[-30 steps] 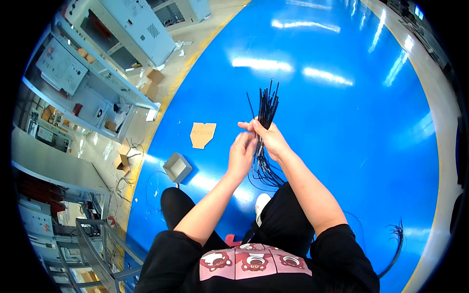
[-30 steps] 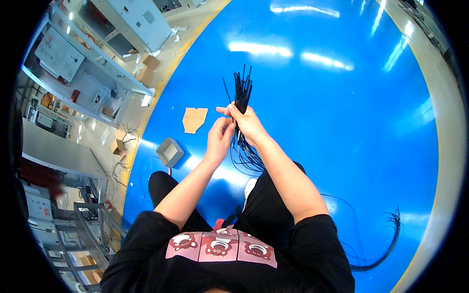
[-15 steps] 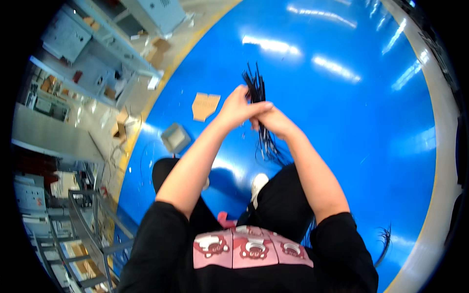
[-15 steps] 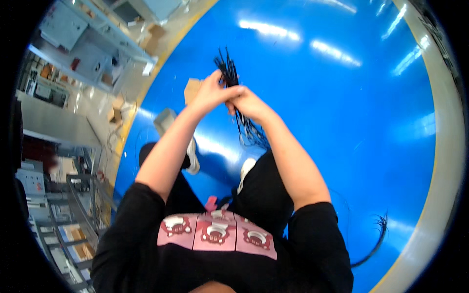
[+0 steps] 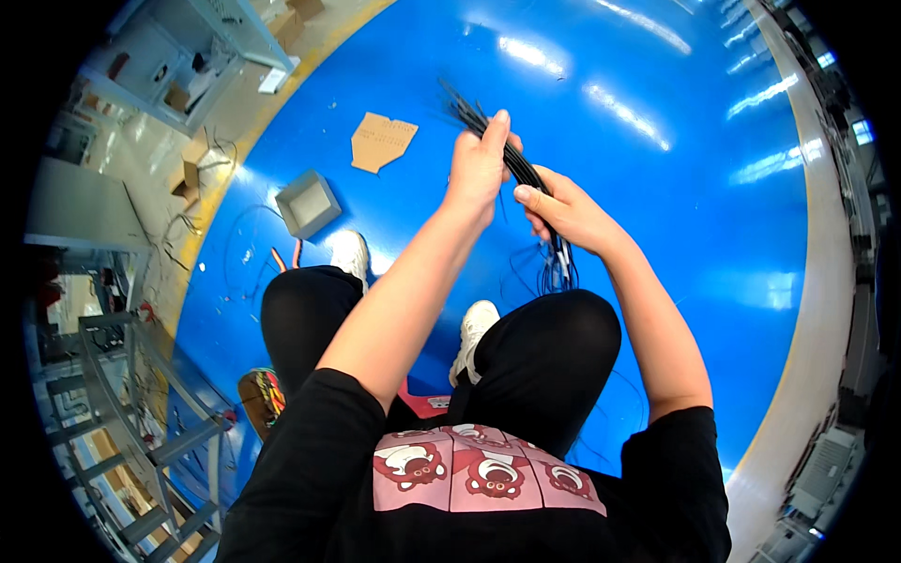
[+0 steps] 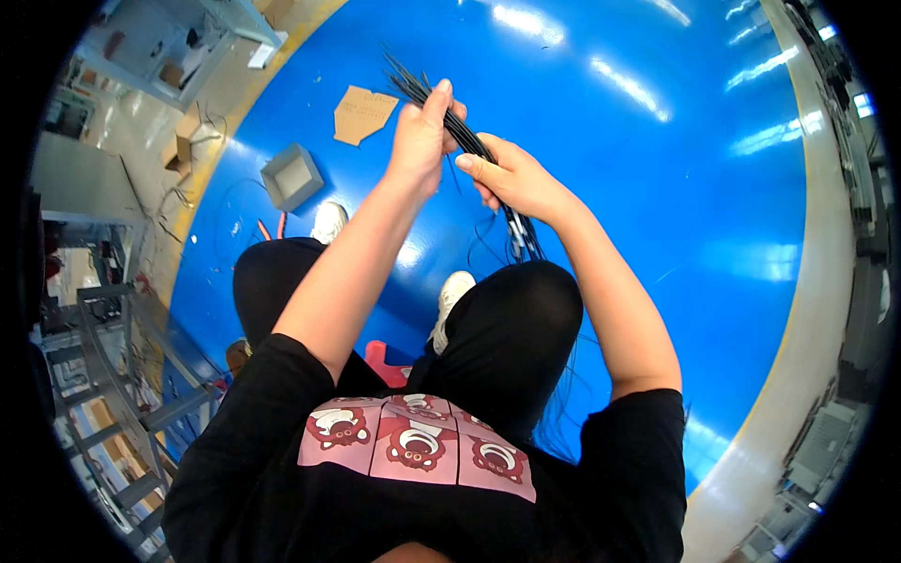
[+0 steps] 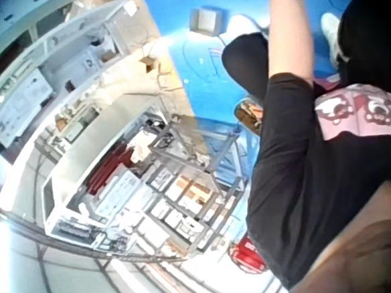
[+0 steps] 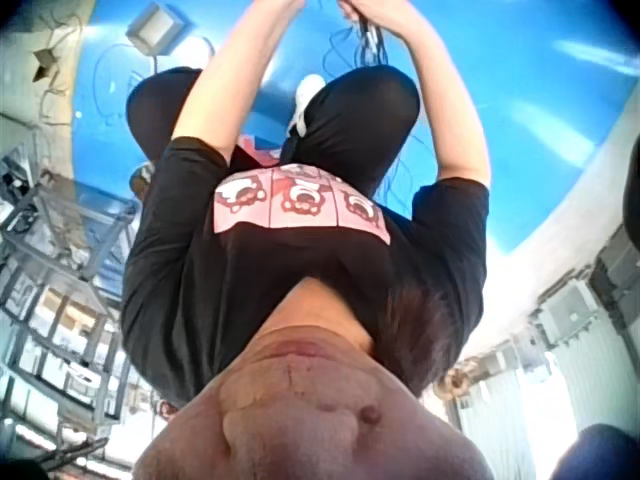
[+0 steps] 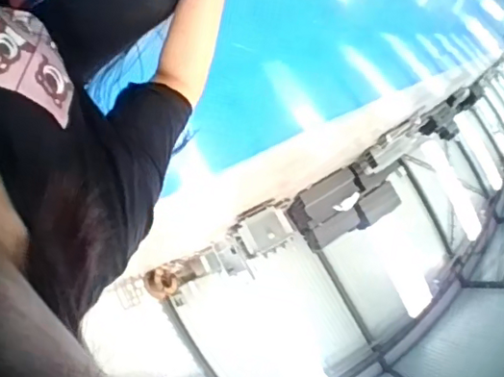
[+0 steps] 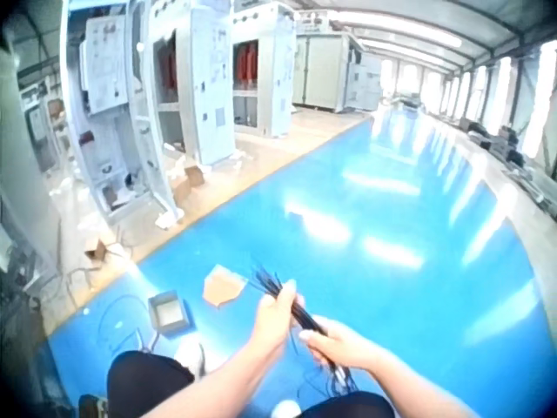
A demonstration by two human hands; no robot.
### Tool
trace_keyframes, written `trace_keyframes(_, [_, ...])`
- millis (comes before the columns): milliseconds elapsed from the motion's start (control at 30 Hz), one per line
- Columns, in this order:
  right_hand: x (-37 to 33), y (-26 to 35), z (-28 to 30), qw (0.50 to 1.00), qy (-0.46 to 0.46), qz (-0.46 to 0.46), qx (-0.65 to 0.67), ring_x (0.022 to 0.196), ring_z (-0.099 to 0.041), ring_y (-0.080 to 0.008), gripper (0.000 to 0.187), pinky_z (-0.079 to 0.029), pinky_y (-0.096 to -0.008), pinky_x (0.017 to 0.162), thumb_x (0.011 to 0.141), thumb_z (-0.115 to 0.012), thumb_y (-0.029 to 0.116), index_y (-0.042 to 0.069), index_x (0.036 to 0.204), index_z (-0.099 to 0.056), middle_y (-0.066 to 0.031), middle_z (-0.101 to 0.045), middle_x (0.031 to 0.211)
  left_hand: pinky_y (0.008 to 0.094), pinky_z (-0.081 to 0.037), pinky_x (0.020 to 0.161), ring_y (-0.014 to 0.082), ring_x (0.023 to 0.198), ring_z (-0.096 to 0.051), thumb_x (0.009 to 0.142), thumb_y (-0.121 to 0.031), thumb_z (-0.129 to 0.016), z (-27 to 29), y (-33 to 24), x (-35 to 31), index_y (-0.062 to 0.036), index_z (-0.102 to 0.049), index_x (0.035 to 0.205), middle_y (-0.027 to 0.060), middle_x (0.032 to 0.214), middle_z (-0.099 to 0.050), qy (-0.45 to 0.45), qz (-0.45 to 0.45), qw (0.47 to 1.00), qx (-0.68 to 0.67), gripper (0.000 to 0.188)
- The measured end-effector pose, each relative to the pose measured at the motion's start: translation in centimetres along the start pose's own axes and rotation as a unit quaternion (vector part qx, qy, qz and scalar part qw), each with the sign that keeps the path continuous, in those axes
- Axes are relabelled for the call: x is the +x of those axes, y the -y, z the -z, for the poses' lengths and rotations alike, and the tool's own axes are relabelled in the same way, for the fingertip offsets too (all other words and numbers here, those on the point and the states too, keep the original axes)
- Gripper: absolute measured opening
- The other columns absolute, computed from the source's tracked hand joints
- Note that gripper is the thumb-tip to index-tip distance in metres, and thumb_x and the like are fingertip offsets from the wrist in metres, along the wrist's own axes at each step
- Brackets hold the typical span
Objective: The person sits on a low stool and repeatedly picks black wires from a pile on the floor, slides white sleeves onto them, and gathers the prepared wires into a bundle. Another person in gloves is present nearby but does not assist with the main task.
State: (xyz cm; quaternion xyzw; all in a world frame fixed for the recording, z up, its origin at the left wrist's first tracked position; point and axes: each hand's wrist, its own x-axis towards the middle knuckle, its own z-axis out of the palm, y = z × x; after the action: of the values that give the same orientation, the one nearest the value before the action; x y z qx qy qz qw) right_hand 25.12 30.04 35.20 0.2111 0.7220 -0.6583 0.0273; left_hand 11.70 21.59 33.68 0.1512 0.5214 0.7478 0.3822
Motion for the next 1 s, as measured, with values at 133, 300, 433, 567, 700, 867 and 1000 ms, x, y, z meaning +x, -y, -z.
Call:
trace_keyframes(133, [4.7, -4.6, -1.7, 0.983, 0.059, -0.161, -0.06, 0.047, -0.051, -0.012, 0.033, -0.045, -0.0289, 0.045, 0.098, -0.05, 0.034, 0.001, 0.09, -0.053, -0.0025, -0.052, 0.065, 0.0339, -0.046, 0.052, 0.0167, 0.066, -0.056, 0.093, -0.038, -0.062, 5.6, 11.1, 1.5, -0.0087, -0.053, 0.094, 0.006, 0.082, -0.059, -0.142, 0.157, 0.96, -0.186, 0.031])
trace_keyframes(300, [10.7, -13.9, -5.6, 0.904, 0.167, -0.384, -0.089, 0.048, -0.051, -0.0174, 0.032, -0.049, -0.0365, 0.045, 0.096, -0.048, 0.03, -0.001, 0.094, -0.054, -0.0065, -0.052, 0.071, 0.0332, -0.042, 0.046, 0.0148, 0.054, -0.051, 0.093, -0.036, -0.061, 12.7, 23.1, 0.4, -0.0088, -0.051, 0.091, 0.0064, 0.079, -0.057, -0.219, 0.359, 0.862, -0.284, 0.029])
trace_keyframes(433, [14.3, -17.0, -9.0, 0.844, 0.161, -0.51, -0.043, 0.053, -0.055, -0.0194, 0.028, -0.053, -0.0378, 0.051, 0.095, -0.052, 0.03, 0.003, 0.088, -0.051, -0.0069, -0.052, 0.071, 0.0275, -0.029, 0.037, 0.0115, 0.046, -0.041, 0.093, -0.036, -0.061, 16.4, 25.9, 0.8, -0.009, -0.052, 0.083, 0.0019, 0.067, -0.052, -0.249, 0.468, 0.785, -0.321, 0.03])
trace_keyframes(567, [19.0, -20.5, -12.1, 0.81, 0.157, -0.565, -0.016, 0.058, -0.062, -0.0234, 0.031, -0.057, -0.0398, 0.056, 0.095, -0.053, 0.032, 0.001, 0.095, -0.05, -0.0097, -0.055, 0.073, 0.0286, -0.038, 0.044, 0.0103, 0.046, -0.044, 0.089, -0.04, -0.065, 21.0, 29.5, 1.6, -0.0105, -0.055, 0.083, 0.0006, 0.068, -0.056, -0.241, 0.509, 0.73, -0.388, 0.032])
trace_keyframes(700, [23.0, -24.0, -15.5, 0.8, 0.175, -0.573, 0.007, 0.062, -0.066, -0.0271, 0.034, -0.059, -0.0413, 0.058, 0.097, -0.047, 0.031, -0.003, 0.1, -0.047, -0.0134, -0.059, 0.076, 0.04, -0.045, 0.059, 0.0195, 0.073, -0.056, 0.085, -0.045, -0.068, 25.2, 33.3, 2.7, -0.014, -0.058, 0.087, 0.0046, 0.085, -0.06, -0.299, 0.504, 0.73, -0.352, 0.033])
trace_keyframes(867, [23.5, -24.6, -17.1, 0.817, 0.157, -0.553, 0.04, 0.057, -0.061, -0.0247, 0.032, -0.056, -0.0393, 0.055, 0.097, -0.047, 0.029, -0.001, 0.102, -0.044, -0.0111, -0.057, 0.071, 0.0395, -0.043, 0.059, 0.0199, 0.067, -0.056, 0.09, -0.041, -0.062, 26.8, 33.3, 3.1, -0.015, -0.056, 0.079, 0.0024, 0.079, -0.062, -0.294, 0.506, 0.741, -0.33, 0.029])
trace_keyframes(1000, [21.9, -22.7, -15.4, 0.831, 0.179, -0.526, 0.029, 0.056, -0.057, -0.0209, 0.029, -0.053, -0.0364, 0.054, 0.092, -0.055, 0.026, 0.0, 0.099, -0.046, -0.0101, -0.057, 0.073, 0.0389, -0.043, 0.061, 0.019, 0.064, -0.055, 0.09, -0.042, -0.061, 24.5, 32.9, 2.7, -0.0151, -0.056, 0.072, 0.001, 0.075, -0.061, -0.223, 0.51, 0.721, -0.412, 0.033])
